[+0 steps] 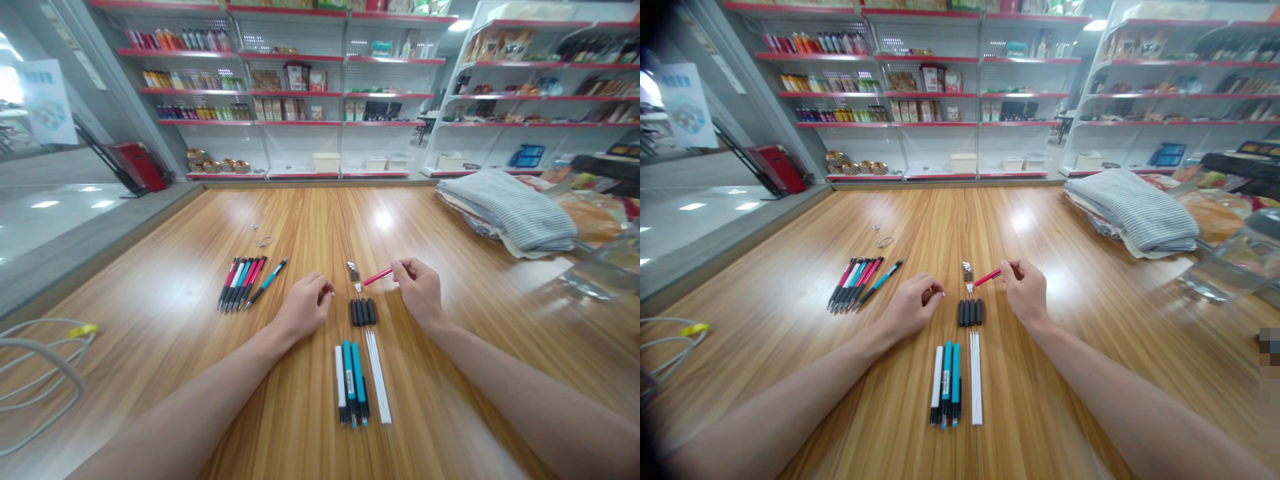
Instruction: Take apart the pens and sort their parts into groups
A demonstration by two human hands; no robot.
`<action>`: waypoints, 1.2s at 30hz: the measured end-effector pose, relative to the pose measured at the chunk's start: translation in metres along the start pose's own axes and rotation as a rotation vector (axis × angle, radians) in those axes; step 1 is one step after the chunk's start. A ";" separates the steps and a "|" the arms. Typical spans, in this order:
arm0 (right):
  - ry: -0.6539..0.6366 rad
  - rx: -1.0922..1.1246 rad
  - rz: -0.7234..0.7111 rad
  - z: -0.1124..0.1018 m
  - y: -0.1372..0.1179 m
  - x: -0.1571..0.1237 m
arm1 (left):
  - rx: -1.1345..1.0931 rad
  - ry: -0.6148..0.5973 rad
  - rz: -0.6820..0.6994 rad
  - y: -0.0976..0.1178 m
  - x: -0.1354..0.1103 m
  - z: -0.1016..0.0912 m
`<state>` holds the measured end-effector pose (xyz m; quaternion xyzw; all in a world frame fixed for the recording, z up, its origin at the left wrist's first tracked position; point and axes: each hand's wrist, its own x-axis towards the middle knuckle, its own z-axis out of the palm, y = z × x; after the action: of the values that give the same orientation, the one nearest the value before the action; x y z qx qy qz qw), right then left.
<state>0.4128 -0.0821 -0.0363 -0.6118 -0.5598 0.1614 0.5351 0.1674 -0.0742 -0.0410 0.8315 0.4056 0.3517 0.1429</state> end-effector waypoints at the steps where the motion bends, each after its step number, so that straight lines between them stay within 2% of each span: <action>1: 0.004 -0.003 -0.001 0.000 0.001 0.000 | 0.008 -0.005 0.008 0.001 0.000 -0.001; 11: -0.012 -0.025 0.019 0.000 0.004 0.002 | -0.035 -0.031 0.099 -0.002 -0.003 0.002; 23: 0.008 -0.029 0.021 0.001 0.006 0.003 | 0.065 0.031 0.043 -0.003 -0.002 0.001; 36: 0.015 -0.033 0.025 0.001 0.006 0.002 | 0.094 -0.111 0.154 0.001 -0.001 0.000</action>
<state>0.4159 -0.0786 -0.0408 -0.6288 -0.5506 0.1542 0.5270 0.1673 -0.0758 -0.0408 0.8843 0.3479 0.2955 0.0984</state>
